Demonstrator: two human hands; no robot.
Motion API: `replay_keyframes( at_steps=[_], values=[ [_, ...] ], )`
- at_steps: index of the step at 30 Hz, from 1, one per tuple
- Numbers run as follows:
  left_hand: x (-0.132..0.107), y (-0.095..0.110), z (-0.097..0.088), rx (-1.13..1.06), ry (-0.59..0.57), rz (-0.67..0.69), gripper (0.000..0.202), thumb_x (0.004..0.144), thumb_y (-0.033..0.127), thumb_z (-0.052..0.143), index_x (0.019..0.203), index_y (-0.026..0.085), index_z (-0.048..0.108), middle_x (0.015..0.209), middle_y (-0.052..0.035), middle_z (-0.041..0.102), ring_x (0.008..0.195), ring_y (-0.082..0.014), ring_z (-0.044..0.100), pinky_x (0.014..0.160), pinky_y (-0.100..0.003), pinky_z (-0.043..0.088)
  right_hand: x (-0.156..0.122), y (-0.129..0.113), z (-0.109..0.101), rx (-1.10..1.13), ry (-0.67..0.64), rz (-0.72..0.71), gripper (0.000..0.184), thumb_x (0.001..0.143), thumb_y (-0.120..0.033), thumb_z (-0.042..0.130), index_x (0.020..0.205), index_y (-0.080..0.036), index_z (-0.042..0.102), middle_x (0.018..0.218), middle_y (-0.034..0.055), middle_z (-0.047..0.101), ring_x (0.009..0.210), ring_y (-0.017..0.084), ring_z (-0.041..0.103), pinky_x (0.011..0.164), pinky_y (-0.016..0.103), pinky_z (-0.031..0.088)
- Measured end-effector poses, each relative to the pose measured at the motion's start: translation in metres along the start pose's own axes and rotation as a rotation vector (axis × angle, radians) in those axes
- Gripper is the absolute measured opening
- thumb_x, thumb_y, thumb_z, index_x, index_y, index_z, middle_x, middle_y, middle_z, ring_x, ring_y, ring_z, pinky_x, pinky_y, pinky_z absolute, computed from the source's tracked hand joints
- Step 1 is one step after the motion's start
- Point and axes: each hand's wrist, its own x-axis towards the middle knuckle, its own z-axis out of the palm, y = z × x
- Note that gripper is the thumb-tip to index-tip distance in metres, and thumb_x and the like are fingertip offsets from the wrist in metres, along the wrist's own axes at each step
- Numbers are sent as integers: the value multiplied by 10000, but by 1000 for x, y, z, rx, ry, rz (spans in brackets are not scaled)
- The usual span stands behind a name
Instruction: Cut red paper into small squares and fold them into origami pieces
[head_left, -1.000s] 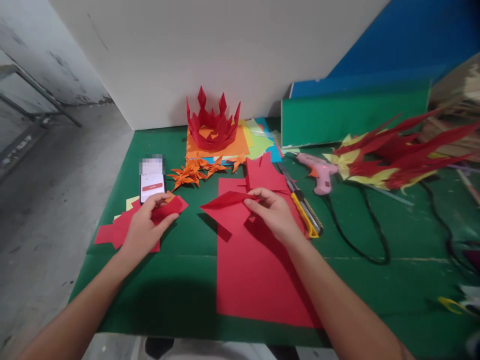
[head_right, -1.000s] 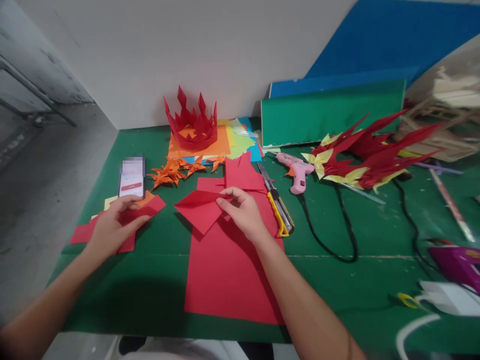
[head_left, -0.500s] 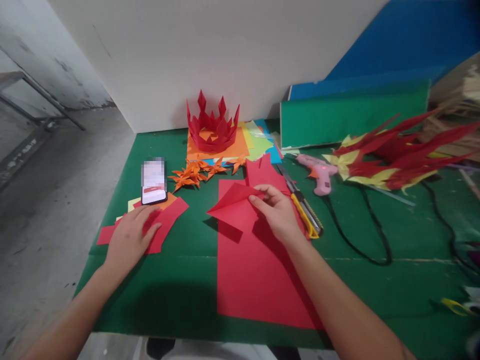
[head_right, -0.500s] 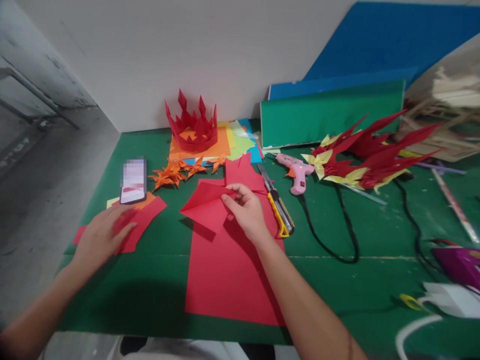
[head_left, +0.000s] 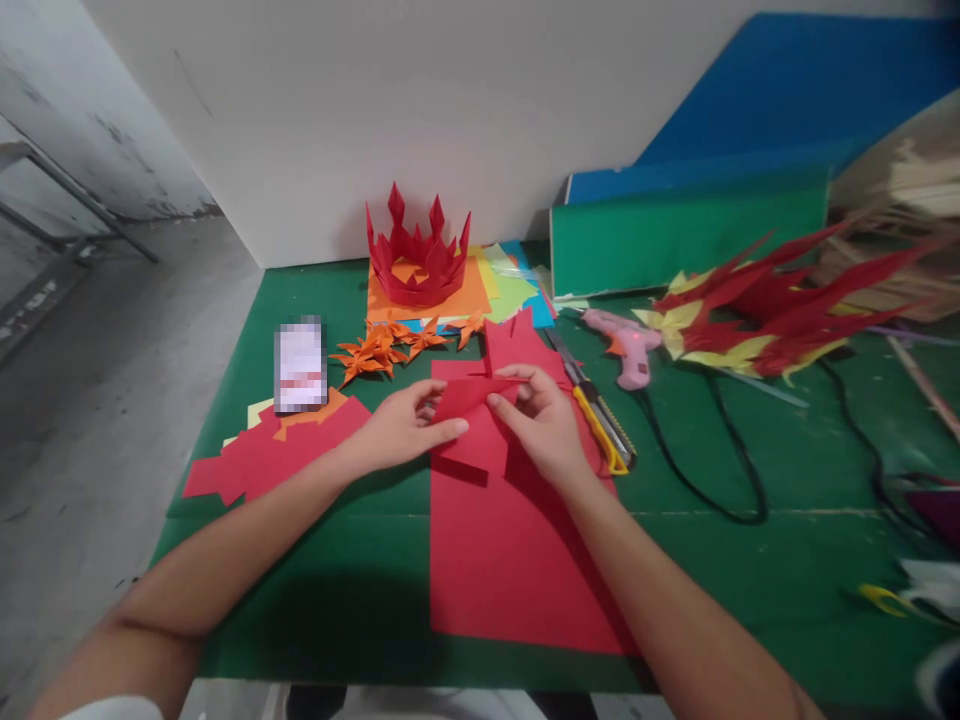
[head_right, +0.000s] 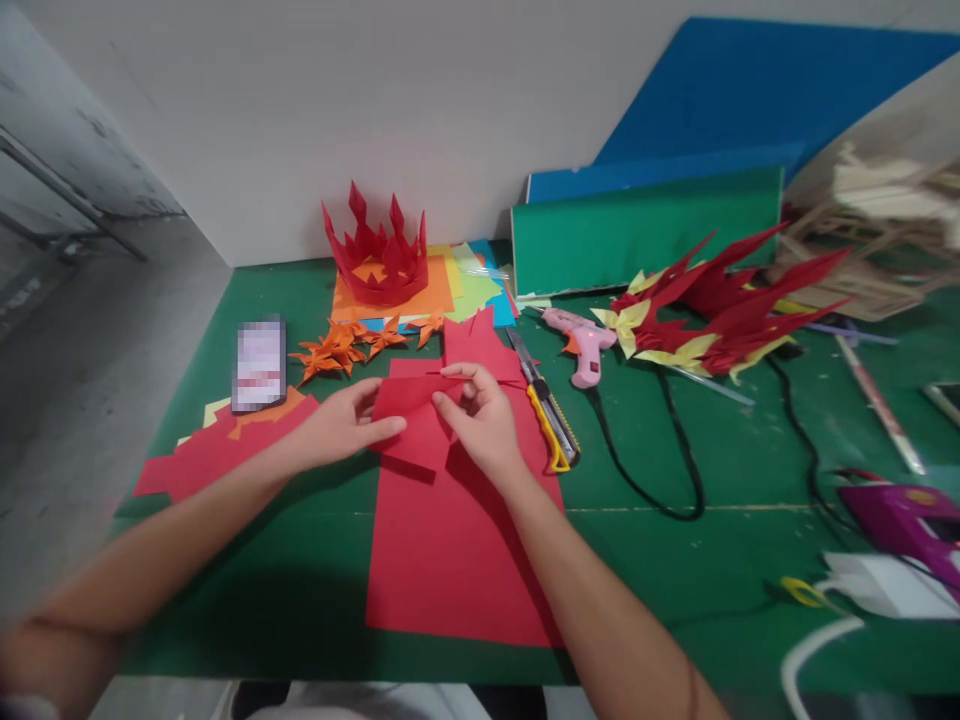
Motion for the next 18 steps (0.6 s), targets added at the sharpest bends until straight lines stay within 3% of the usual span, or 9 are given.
replay_keyframes(
  at_steps=[2,5,10,14,18],
  values=[
    [8,0,6,21,13,-1,359,766,310,696,1083,151,639,1094,-111,722,957,-251,702,838,-396,575,0,0,1,-42,0,-20,344,726,-352,719,1000,-261,531,584,-96,343,481,109,393,469,248,348],
    [12,-4,9,-27,77,-16,286,775,316,678,1004,144,689,1017,-94,752,923,-260,713,846,-416,568,-1,1,3,-28,-29,-13,486,723,-353,727,1121,-292,456,664,-76,471,570,143,520,549,280,451],
    [12,-16,8,-355,65,-84,438,696,359,777,1058,136,675,1022,-105,753,945,-249,711,881,-410,557,-1,5,7,130,-66,58,654,709,-351,746,1226,-303,349,802,-48,630,766,167,645,738,321,533],
    [7,-19,7,-404,39,-115,520,600,358,853,1030,125,675,1012,-110,752,921,-251,707,847,-384,560,1,7,6,183,-73,98,642,702,-350,768,1194,-285,361,775,-49,662,716,150,643,693,293,522],
    [0,-15,5,-390,13,-146,525,613,380,856,1044,128,690,1015,-104,750,900,-243,704,825,-355,548,1,11,4,160,-105,52,622,703,-377,786,1168,-282,384,760,-42,676,702,155,648,682,296,520]
  ],
)
